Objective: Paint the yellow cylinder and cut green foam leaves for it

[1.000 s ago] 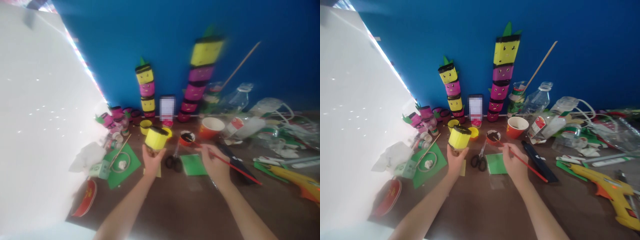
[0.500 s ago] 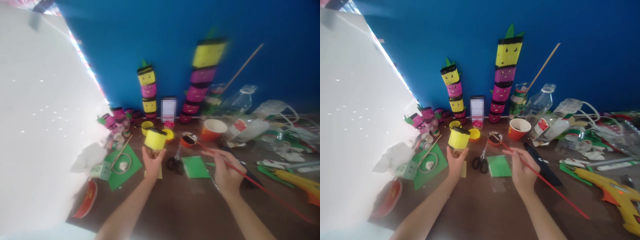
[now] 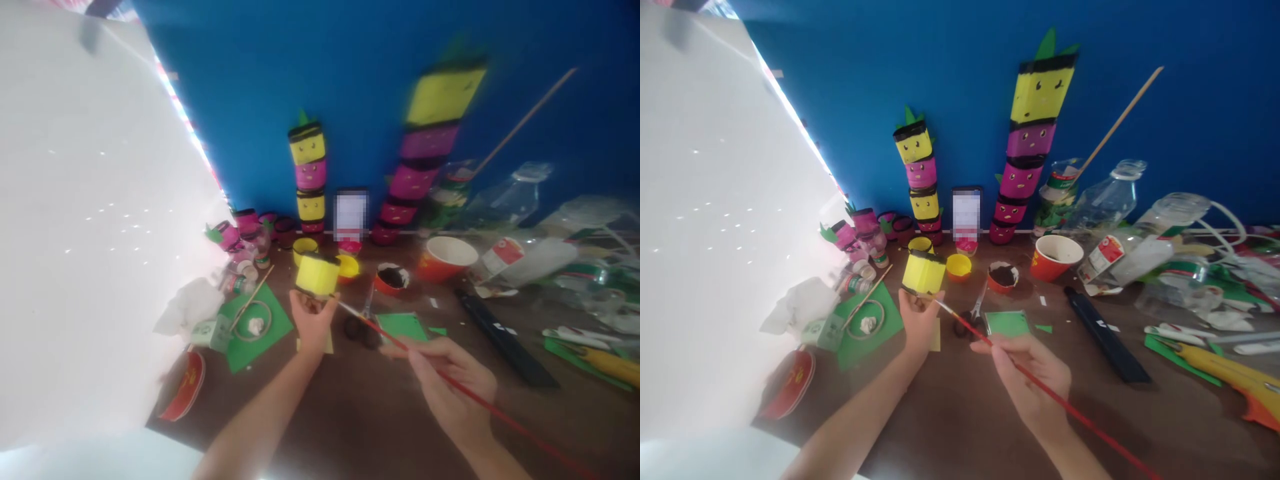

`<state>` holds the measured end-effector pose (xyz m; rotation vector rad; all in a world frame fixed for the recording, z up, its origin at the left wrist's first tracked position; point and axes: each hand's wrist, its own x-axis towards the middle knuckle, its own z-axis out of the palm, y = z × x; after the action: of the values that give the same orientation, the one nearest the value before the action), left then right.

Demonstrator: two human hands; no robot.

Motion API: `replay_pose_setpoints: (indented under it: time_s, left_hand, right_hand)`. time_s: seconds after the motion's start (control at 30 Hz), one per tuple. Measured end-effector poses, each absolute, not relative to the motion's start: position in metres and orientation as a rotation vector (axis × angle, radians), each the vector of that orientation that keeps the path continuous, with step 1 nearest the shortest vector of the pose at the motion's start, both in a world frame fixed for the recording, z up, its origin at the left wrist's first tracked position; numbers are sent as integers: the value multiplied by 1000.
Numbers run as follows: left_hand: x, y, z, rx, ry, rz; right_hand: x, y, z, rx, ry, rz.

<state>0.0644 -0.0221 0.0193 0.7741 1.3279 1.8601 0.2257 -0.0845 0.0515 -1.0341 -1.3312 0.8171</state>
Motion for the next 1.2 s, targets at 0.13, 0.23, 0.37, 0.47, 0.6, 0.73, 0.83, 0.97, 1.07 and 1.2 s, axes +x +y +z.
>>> replay_pose_setpoints:
  time_s: [0.13, 0.23, 0.37, 0.47, 0.6, 0.73, 0.83, 0.97, 1.07, 1.2]
  left_hand:
    - [65, -22, 18, 793, 1332, 1856]
    - [65, -22, 17, 786, 1336, 1844]
    - [65, -22, 15, 794, 1378, 1828]
    - [66, -22, 14, 823, 1391, 1825]
    - [66, -21, 11, 841, 1371, 1841]
    - [66, -21, 9, 858, 1350, 1842]
    - [65, -21, 9, 869, 1365, 1836]
    - [65, -21, 10, 876, 1376, 1833]
    - [65, -21, 11, 855, 1370, 1833]
    - [65, -23, 15, 832, 1349, 1829]
  right_hand:
    - [222, -83, 52, -1066, -1328, 913]
    - [220, -82, 52, -1137, -1327, 879]
    - [216, -82, 55, -1206, -1296, 901]
    - [214, -83, 59, -1252, -1280, 943]
    - [214, -82, 59, -1237, -1303, 929]
    - [214, -80, 59, -1175, -1336, 914]
    - [214, -81, 61, -1194, -1333, 943]
    - [214, -81, 60, -1200, -1320, 954]
    - [212, -81, 59, -1205, -1290, 946]
    - [211, -81, 59, -1215, -1250, 925]
